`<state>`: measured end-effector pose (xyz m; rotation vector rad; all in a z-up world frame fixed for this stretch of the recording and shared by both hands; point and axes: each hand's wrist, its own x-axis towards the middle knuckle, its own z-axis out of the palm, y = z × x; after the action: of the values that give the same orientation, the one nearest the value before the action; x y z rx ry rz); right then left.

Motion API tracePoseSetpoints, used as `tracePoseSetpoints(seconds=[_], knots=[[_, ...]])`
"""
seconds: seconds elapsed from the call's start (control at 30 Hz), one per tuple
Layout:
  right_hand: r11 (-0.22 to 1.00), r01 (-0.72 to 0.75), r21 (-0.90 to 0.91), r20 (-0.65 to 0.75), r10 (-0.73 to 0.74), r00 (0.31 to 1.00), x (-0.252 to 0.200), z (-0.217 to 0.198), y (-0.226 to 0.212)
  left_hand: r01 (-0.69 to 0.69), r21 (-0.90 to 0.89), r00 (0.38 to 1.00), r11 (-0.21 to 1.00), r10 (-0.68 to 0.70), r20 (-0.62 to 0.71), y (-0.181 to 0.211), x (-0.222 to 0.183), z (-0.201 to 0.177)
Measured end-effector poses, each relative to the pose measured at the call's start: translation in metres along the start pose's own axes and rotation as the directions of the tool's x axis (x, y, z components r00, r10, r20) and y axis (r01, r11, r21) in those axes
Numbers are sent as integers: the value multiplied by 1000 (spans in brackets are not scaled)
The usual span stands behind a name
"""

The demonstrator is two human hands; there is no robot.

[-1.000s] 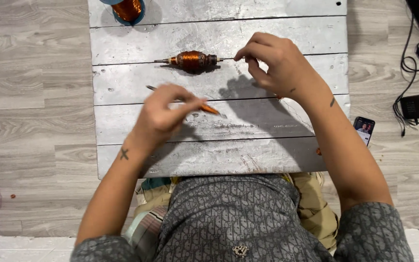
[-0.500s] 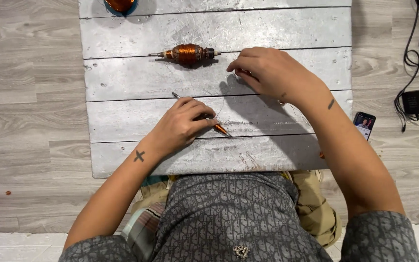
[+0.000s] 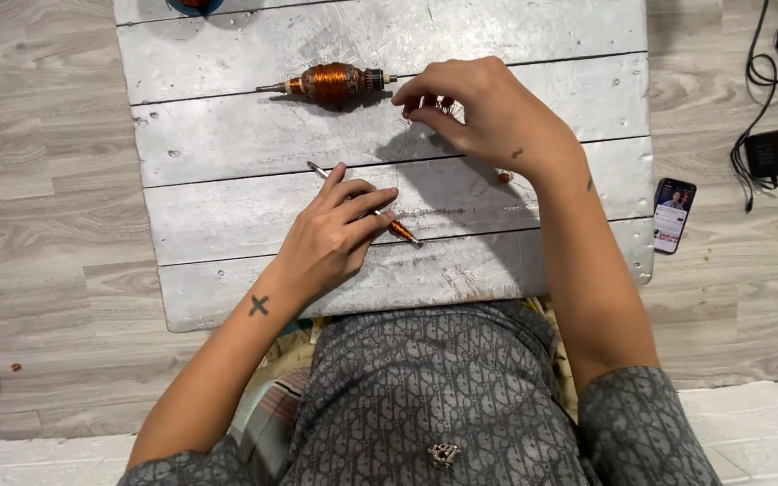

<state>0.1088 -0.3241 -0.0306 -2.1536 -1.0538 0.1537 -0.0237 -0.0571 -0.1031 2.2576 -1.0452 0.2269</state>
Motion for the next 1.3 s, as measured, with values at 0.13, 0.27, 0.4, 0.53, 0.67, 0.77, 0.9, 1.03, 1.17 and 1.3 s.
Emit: tracePoseSetpoints(seconds=[0.13, 0.27, 0.4, 0.53, 0.67, 0.77, 0.9, 1.03, 1.17, 1.3], knots=[[992, 96, 86, -50, -92, 995, -6, 4, 12, 104, 33, 994, 994, -102, -38, 10, -6, 10], [989, 61, 134, -51, -54, 997, -9, 8, 11, 193, 96, 980, 976, -187, -73, 28, -5, 23], [987, 22, 161, -56, -13, 998, -12, 12, 8, 232, 150, 969, 961, -216, -118, 39, -1, 24], [987, 6, 162, -46, 1, 999, -15, 16, 9, 253, -7, 965, 967, -253, -65, 37, 12, 3], [988, 11, 153, -31, -6, 999, -16, 19, 9, 347, -108, 928, 932, -358, -103, 18, 51, -24], [993, 19, 117, -32, -16, 999, -18, 17, 6, 253, -148, 954, 956, -272, -124, -6, 74, -20], [995, -32, 94, -45, 37, 998, -20, 16, 8, 204, -270, 965, 941, -240, -106, -12, 87, -20], [996, -11, 92, -50, 15, 999, -21, 18, 12, 241, -300, 941, 923, -297, -160, -13, 83, -8], [991, -31, 127, -18, 33, 999, -20, 17, 11, 250, -337, 935, 908, -317, -159, -12, 81, -8], [990, -69, 120, -12, 71, 997, -19, 16, 9, 327, -405, 902, 854, -410, -134, -10, 83, -5]])
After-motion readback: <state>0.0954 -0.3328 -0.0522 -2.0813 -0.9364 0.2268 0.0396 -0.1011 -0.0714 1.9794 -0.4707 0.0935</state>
